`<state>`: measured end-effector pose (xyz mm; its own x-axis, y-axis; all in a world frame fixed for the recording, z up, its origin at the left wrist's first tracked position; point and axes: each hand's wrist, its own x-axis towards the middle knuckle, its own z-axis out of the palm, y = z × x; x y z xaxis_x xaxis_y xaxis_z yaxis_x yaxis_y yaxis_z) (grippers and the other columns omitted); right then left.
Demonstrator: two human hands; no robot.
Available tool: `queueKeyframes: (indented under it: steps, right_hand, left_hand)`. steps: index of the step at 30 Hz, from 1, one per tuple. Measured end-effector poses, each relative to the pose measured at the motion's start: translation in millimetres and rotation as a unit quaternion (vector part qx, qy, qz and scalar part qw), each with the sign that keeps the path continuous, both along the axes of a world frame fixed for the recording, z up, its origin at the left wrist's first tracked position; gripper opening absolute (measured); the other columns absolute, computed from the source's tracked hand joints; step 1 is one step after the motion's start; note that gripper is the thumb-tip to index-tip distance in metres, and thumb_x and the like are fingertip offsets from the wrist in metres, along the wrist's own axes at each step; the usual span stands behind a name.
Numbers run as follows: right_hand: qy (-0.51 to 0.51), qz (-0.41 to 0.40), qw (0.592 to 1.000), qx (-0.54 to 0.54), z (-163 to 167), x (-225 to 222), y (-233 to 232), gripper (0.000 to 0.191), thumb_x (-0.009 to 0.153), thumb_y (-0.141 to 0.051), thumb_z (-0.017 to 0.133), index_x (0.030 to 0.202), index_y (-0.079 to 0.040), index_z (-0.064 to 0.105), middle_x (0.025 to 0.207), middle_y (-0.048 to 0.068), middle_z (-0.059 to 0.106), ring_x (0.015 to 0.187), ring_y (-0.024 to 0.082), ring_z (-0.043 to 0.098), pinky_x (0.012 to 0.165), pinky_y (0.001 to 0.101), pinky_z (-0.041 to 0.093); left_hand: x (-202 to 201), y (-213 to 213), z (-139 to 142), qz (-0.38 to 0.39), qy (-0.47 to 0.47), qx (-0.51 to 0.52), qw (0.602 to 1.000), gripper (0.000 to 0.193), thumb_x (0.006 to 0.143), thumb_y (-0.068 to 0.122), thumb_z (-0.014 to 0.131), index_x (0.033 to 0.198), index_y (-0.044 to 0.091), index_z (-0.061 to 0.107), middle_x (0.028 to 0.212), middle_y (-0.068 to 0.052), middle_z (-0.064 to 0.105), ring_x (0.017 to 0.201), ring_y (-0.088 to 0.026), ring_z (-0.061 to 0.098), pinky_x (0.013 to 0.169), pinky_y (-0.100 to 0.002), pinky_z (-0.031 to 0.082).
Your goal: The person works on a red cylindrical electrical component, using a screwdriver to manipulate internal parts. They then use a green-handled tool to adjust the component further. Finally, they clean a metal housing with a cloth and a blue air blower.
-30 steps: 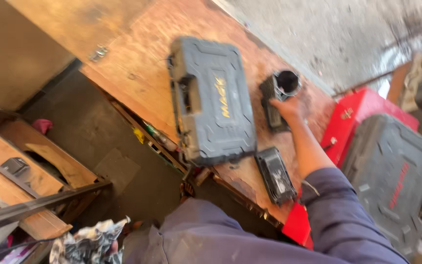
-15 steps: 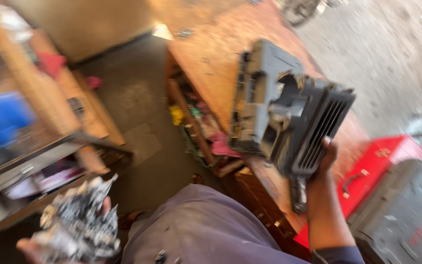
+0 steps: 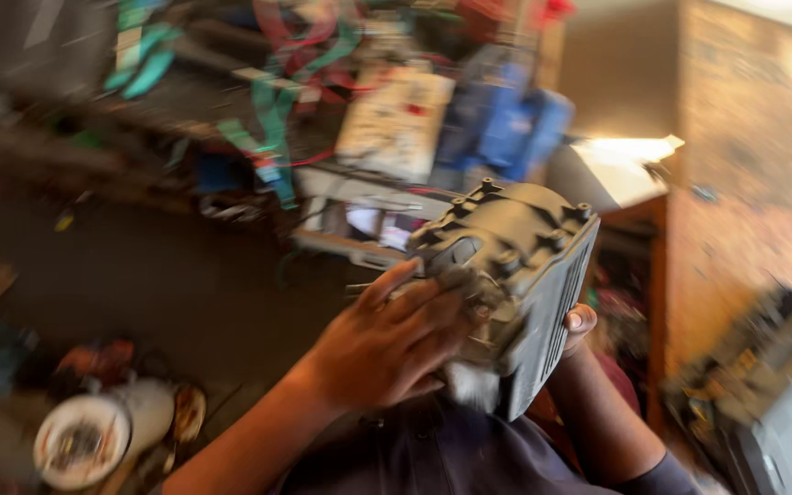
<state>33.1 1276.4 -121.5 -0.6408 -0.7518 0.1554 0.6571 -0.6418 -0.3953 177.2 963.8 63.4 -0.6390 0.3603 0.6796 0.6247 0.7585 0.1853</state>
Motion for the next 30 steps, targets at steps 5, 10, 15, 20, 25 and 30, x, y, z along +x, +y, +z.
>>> queueKeyframes:
  steps: [5,10,15,20,25,30]
  right_hand:
    - [0.293,0.012,0.928,0.23,77.0,-18.1,-155.0,0.128,0.06,-0.024,0.09,0.164,0.0,0.02,0.154,0.023,0.046,0.141,0.036,0.048,0.123,0.0496,0.034]
    - [0.443,0.009,0.88,0.171,139.5,8.9,-311.5,0.129,0.071,-0.019,0.093,0.171,-0.008,0.013,0.155,0.017,0.041,0.147,0.029,0.042,0.127,0.0403,0.033]
    - [0.622,-0.061,0.74,0.248,151.3,9.1,-415.4,0.131,0.063,-0.027,0.094,0.166,-0.004,0.016,0.152,0.017,0.039,0.144,0.032,0.044,0.122,0.0423,0.038]
    - [0.732,-0.106,0.632,0.232,129.2,1.7,-516.8,0.127,0.057,-0.03,0.096,0.159,-0.001,0.026,0.145,0.022,0.043,0.136,0.036,0.049,0.116,0.044,0.041]
    - [0.735,-0.145,0.634,0.193,114.5,-30.8,-629.5,0.128,0.058,-0.033,0.097,0.158,0.001,0.024,0.146,0.025,0.042,0.136,0.039,0.046,0.116,0.0472,0.041]
    - [0.716,-0.254,0.634,0.146,102.6,-72.4,-740.6,0.13,0.063,-0.033,0.097,0.161,-0.002,0.018,0.153,0.023,0.037,0.144,0.038,0.04,0.124,0.0477,0.034]
  left_hand:
    - [42.3,-88.8,-41.6,0.137,-0.044,0.055,0.988,0.036,0.084,0.001,0.065,0.113,0.022,0.062,0.118,-0.001,0.068,0.116,-0.022,0.068,0.12,-0.056,0.041]
    - [110.3,-190.8,-87.2,0.266,-0.193,0.154,0.932,0.044,0.084,-0.002,0.062,0.125,0.014,0.066,0.1,-0.008,0.07,0.095,-0.028,0.07,0.1,-0.043,0.051]
    - [161.6,-242.1,-125.6,0.423,-0.186,0.586,0.665,0.025,0.097,0.008,0.063,0.122,0.006,0.066,0.105,-0.003,0.072,0.091,-0.014,0.068,0.081,-0.031,0.054]
    - [166.9,-306.8,-157.2,0.315,-0.049,0.81,0.492,0.024,0.099,0.011,0.061,0.121,0.003,0.065,0.106,-0.003,0.071,0.096,-0.011,0.065,0.085,-0.028,0.052]
    - [142.3,-380.9,-160.4,0.388,-0.032,0.794,0.468,0.024,0.102,0.017,0.063,0.121,0.004,0.067,0.097,0.002,0.063,0.088,-0.007,0.054,0.076,-0.024,0.043]
    - [130.6,-441.8,-152.0,0.486,-0.054,0.726,0.484,0.026,0.1,0.022,0.063,0.121,0.007,0.067,0.09,0.008,0.057,0.08,-0.003,0.046,0.07,-0.022,0.037]
